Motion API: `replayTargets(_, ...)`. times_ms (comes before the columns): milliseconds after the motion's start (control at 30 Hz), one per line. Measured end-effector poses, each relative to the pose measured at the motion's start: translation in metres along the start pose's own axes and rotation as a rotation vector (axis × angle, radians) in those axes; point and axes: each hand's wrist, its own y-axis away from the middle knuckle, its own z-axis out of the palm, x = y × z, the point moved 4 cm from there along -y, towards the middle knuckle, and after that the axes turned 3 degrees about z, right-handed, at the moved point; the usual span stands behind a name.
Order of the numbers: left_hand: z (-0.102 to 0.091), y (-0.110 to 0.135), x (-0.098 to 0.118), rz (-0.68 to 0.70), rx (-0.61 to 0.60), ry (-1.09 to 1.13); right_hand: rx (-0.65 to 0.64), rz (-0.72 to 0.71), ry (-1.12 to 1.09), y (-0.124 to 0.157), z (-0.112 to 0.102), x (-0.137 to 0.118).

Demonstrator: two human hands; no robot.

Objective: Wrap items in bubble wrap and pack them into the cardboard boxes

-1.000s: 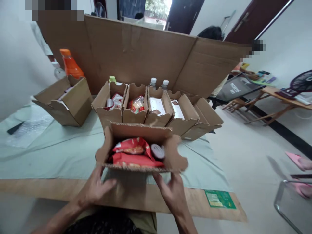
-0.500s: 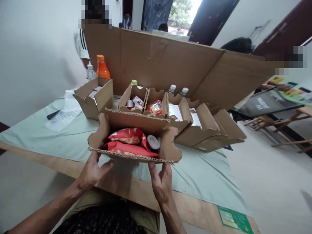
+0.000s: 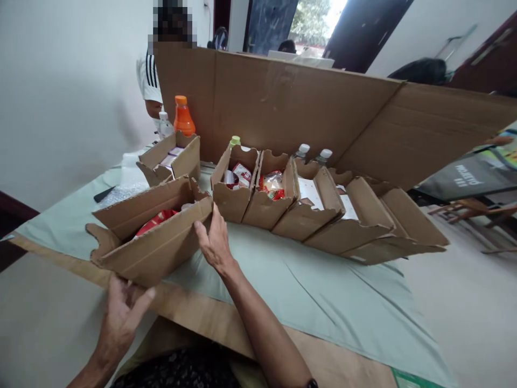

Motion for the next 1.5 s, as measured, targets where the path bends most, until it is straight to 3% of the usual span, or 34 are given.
replayTargets(133,0.017,0.017,-0.011,0.005,-0.066,-0.013,0.114,-0.027,-0.002,-0.018,0.018,0.011)
replayTargets(333,0.028,0.023,-0.028,0.039,-0.038,-0.021,0.178,-0.091,-0.057,-0.022,0.032,0.016)
replayTargets(600,0.038,0.022,-0.023,0.099,-0.084,-0.031,0.173,-0.154,-0.094,-0.021,0.037,0.023)
replayTargets(867,0.03,0.017,-0.037,0.081,-0.075,-0.095,0.115,-0.28,0.106,-0.012,0.038,0.01)
replayTargets(1000,0.025,0.014,-0.041,0.058,-0.081,-0.111,0.151,-0.322,0.176,-0.008,0.037,0.002)
replayTargets(1167,0.028,0.01,-0.036,0.104,-0.062,-0.128,0.173,-0.315,0.137,-0.003,0.037,0.009)
replayTargets(1333,0.048,-0.017,-0.017,0.197,-0.124,-0.161,0.305,-0.036,-0.074,-0.005,0.037,0.052)
replayTargets(1500,0.083,-0.08,-0.01,0.302,-0.192,-0.186,0.369,0.056,-0.115,-0.011,0.034,0.082)
